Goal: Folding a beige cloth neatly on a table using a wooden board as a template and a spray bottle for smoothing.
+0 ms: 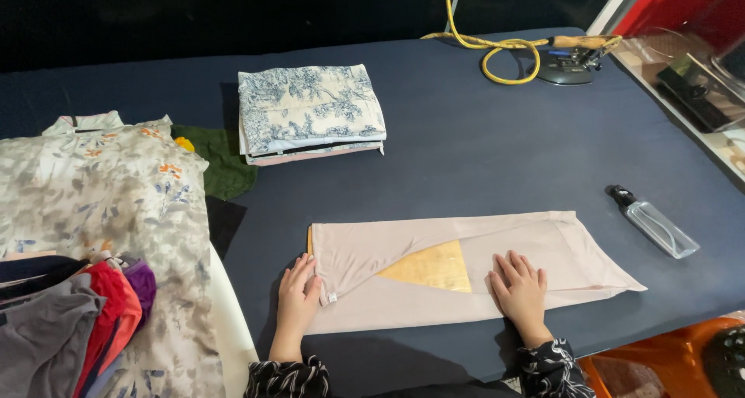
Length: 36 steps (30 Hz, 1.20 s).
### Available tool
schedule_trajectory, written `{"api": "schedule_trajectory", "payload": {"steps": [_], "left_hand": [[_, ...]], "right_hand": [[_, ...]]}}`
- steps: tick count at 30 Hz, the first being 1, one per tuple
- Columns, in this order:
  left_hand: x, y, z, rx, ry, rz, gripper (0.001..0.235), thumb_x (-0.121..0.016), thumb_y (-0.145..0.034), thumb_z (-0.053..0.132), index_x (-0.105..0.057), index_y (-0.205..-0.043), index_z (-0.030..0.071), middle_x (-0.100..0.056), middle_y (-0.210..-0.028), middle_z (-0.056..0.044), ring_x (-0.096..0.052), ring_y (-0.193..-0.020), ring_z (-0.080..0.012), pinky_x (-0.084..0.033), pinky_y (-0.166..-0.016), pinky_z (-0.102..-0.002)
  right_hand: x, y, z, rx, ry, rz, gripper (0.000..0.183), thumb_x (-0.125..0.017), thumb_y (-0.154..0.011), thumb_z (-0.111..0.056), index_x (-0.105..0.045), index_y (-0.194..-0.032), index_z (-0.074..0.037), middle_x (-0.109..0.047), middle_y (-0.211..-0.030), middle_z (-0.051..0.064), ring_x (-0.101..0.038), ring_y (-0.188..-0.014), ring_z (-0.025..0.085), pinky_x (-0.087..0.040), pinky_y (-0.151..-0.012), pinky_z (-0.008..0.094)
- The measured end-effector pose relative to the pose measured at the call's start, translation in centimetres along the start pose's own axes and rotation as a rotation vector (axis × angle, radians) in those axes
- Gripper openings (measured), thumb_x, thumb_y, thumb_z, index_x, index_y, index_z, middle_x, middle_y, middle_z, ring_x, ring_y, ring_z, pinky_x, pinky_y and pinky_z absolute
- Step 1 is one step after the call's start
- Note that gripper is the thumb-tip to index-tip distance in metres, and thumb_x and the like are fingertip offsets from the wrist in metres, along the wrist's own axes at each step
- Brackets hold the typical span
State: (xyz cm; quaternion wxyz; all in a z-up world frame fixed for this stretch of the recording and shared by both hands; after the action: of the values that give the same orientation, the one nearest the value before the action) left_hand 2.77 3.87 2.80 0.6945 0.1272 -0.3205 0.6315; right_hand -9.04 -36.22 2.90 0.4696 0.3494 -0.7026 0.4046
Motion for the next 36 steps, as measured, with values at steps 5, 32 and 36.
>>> {"api": "schedule_trajectory", "payload": {"steps": [5, 32, 36], "left_hand": [[-0.2, 0.1, -0.3, -0.037, -0.011, 0.023, 0.035, -0.047, -0.079, 0.017, -0.053, -0.112, 0.008, -0.044, -0.126, -0.007, -0.036, -0.120, -0.0203, -0.019, -0.102, -0.039], [-0.3, 0.6, -1.0, -0.179, -0.080, 0.121, 0.035, -0.057, -0.078, 0.016, -0.054, -0.112, 0.012, -0.047, -0.124, -0.010, -0.043, -0.114, -0.0272, -0.028, -0.096, -0.045], [-0.5, 0.5, -1.7, -0.191, -0.098, 0.150, 0.034, -0.057, -0.077, 0.016, -0.055, -0.110, 0.012, -0.048, -0.123, -0.010, -0.044, -0.112, -0.0277, -0.029, -0.094, -0.045]], "right_hand": [[-0.1, 0.1, 0.2, 0.005, -0.019, -0.007, 0.040, -0.040, -0.078, -0.041, -0.051, -0.115, -0.028, -0.041, -0.129, 0.002, -0.033, -0.121, 0.022, -0.016, -0.099, 0.046], [0.8, -0.1, -0.5, -0.091, -0.014, -0.138, 0.046, -0.045, -0.080, -0.051, -0.046, -0.120, -0.029, -0.037, -0.132, 0.000, -0.027, -0.125, 0.021, -0.009, -0.103, 0.047], [1.5, -0.1, -1.1, -0.081, -0.036, -0.150, 0.045, -0.045, -0.081, -0.048, -0.046, -0.121, -0.027, -0.036, -0.133, 0.001, -0.027, -0.125, 0.022, -0.010, -0.103, 0.048]]}}
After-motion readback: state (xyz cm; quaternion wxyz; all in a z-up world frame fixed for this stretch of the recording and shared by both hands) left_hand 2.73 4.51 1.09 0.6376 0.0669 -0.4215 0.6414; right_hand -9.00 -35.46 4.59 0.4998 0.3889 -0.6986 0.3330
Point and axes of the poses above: each hand's wrist, its own y-axis away from the middle knuckle, its own x-axis out of the back of the hand, z = x × y, the point moved 5 cm from there along -y, towards the middle knuckle
